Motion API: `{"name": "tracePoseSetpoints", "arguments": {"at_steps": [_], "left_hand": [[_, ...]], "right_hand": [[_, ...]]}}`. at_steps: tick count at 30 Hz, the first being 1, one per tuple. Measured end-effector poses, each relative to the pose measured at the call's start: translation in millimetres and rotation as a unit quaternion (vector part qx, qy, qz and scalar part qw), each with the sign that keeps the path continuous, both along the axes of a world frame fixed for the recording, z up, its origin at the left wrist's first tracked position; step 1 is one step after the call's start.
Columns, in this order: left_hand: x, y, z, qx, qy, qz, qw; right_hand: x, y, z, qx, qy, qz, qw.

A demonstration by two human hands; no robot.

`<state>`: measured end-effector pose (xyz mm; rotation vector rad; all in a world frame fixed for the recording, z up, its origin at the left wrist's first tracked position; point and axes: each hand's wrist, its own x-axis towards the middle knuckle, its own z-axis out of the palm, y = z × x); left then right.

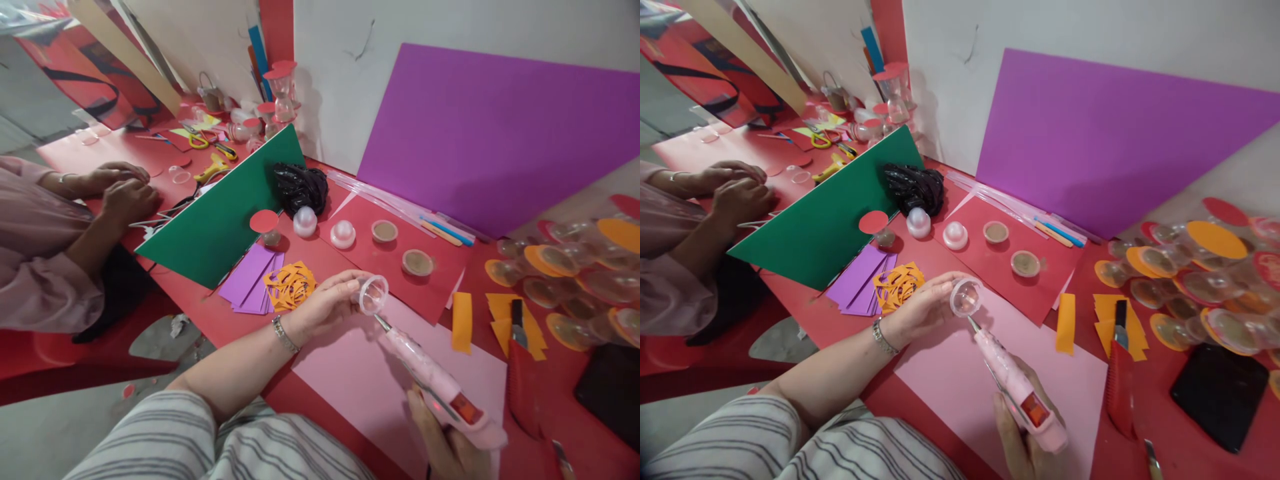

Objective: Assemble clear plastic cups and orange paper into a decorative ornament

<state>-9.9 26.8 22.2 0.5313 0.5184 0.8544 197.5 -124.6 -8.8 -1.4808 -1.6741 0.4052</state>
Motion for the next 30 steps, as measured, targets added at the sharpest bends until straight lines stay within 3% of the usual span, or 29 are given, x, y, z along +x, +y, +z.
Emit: {"name": "tracePoseSetpoints", "arguments": {"at_steps": [6,11,14,21,30], "left_hand": [[-0.5,0.6,-1.0,-0.003,0.017,-0.002,1.000],[-1.6,-0.3,3.1,0.012,0.014,-0.018,1.000],[-2.2,-0.3,4.9,0.020,0.013,-0.023,0.999],[-3.1,0.0,0.9,0.025,0.014,-0.039,0.999],[-3.2,0.6,-0.9,0.013,0.025,-0.058,0.998]], "right_hand": [[20.8,-11.3,-23.7,0.080,-0.169,0.057,0.981],[30.1,-14.8,-34.3,0.220,-0.354,0.089,0.905],[33.8,-13.4,-34.5,0.232,-0.383,0.089,0.890],[27.8,-15.0,-36.3,0.137,-0.225,0.020,0.964],[32.6,-23.2,-50.0,0.058,-0.095,-0.043,0.993]]}}
